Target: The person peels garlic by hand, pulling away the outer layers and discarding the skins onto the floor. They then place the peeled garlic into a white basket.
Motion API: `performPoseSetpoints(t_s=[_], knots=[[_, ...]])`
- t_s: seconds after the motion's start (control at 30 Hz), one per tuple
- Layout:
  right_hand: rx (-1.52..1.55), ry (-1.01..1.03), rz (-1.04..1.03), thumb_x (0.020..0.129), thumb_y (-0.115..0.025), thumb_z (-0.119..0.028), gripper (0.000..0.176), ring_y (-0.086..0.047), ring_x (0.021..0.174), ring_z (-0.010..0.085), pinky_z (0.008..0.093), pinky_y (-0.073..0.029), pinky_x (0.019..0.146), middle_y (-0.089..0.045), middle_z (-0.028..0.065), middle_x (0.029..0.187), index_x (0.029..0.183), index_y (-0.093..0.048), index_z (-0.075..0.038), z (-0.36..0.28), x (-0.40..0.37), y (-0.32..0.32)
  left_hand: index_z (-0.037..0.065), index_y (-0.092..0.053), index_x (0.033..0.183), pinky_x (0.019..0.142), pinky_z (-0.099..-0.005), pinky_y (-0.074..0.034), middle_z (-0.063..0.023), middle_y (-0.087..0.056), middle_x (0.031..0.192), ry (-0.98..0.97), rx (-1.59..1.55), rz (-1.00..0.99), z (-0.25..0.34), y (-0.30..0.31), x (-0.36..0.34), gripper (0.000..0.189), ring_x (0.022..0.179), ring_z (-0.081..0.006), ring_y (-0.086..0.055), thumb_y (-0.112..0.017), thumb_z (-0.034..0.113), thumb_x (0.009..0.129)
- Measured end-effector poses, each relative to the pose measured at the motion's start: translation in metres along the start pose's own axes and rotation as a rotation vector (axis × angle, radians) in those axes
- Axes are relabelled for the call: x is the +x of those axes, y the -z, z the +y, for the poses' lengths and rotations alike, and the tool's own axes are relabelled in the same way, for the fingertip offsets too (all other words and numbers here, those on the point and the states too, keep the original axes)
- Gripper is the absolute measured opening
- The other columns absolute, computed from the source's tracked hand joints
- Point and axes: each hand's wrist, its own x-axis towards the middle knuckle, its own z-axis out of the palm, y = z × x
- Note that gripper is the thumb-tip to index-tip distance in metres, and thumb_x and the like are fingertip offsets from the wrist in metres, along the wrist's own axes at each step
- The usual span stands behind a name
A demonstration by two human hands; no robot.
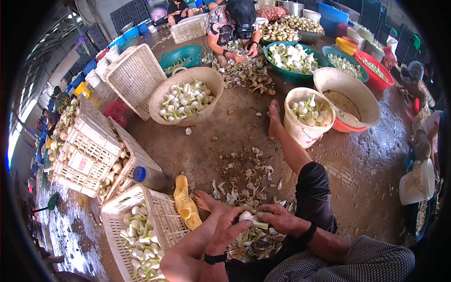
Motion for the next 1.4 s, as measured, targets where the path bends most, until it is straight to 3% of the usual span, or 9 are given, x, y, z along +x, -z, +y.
performPoseSetpoints(t_s=[0.3, 0.4, 0.5, 0.93, 1.13, 1.2, 1.4], knots=[[0.392, -0.076, -0.018, 0.099, -0.057, -0.029, 0.030, -0.058, 0.067, 0.0101, 0.0237, -0.047, 0.056, -0.062, 0.0030, 0.081, 0.104, -0.062, 0.000, 0.018, 0.002, -0.002, -0.001, -0.057, 0.124, 0.091, -0.0267, -0.046, -0.0054, -0.063, 0.110, -0.033, -0.137, -0.035, -0.006, 0.003, -0.002, 0.044, 0.101, -0.0122, -0.058, -0.070, 0.013, 0.084], [0.524, -0.144, 0.067, 0.098, -0.058, -0.028, 0.027, -0.058, 0.066, 0.0104, 0.0240, -0.047, 0.056, -0.062, 0.0028, 0.080, 0.101, -0.062, -0.001, 0.011, 0.001, -0.008, -0.002, -0.055, 0.128, 0.093, -0.0279, -0.046, -0.0066, -0.063, 0.113, -0.029, -0.218, -0.044, -0.005, 0.002, -0.004, 0.048, 0.104, -0.0138, -0.058, -0.070, 0.010, 0.084], [0.620, -0.080, 0.028, 0.098, -0.059, -0.027, 0.024, -0.058, 0.064, 0.0105, 0.0247, -0.046, 0.055, -0.061, 0.0029, 0.079, 0.099, -0.061, -0.002, 0.009, 0.002, -0.004, -0.002, -0.053, 0.130, 0.094, -0.0284, -0.046, -0.0074, -0.063, 0.115, -0.083, -0.262, -0.012, -0.002, -0.002, -0.006, 0.051, 0.107, -0.0146, -0.058, -0.070, 0.009, 0.084], [0.763, -0.091, -0.074, 0.096, -0.062, -0.023, 0.020, -0.052, 0.058, 0.0141, 0.0305, -0.045, 0.054, -0.055, 0.0029, 0.074, 0.094, -0.058, -0.004, 0.006, 0.002, 0.002, -0.003, -0.052, 0.130, 0.097, -0.0310, -0.046, -0.0098, -0.063, 0.119, -0.098, -0.442, -0.059, -0.003, -0.004, -0.005, 0.049, 0.109, -0.0174, -0.059, -0.062, 0.003, 0.083], [0.879, -0.093, -0.112, 0.097, -0.059, -0.023, 0.021, -0.050, 0.059, 0.0116, 0.0297, -0.044, 0.055, -0.061, 0.0066, 0.084, 0.100, -0.059, -0.002, 0.002, 0.002, 0.004, -0.004, -0.053, 0.129, 0.098, -0.0330, -0.046, -0.0108, -0.064, 0.117, -0.136, -0.523, -0.105, -0.013, 0.002, -0.005, 0.049, 0.109, -0.0192, -0.060, -0.061, 0.002, 0.081], [0.912, -0.042, -0.222, 0.098, -0.058, -0.023, 0.022, -0.050, 0.059, 0.0106, 0.0296, -0.044, 0.056, -0.063, 0.0076, 0.088, 0.103, -0.060, -0.001, 0.008, 0.005, 0.010, -0.003, -0.054, 0.128, 0.098, -0.0329, -0.046, -0.0109, -0.064, 0.116, -0.138, -0.536, -0.130, -0.010, 0.002, -0.005, 0.049, 0.108, -0.0198, -0.060, -0.061, 0.001, 0.080], [0.931, 0.015, -0.089, 0.097, -0.059, -0.024, 0.023, -0.049, 0.058, 0.0104, 0.0292, -0.042, 0.055, -0.060, 0.0047, 0.081, 0.102, -0.060, -0.001, 0.003, 0.005, 0.012, -0.003, -0.057, 0.123, 0.098, -0.0348, -0.046, -0.0138, -0.060, 0.124, -0.169, -0.577, -0.144, -0.026, 0.006, -0.003, 0.047, 0.111, -0.0229, -0.060, -0.059, -0.003, 0.076]])
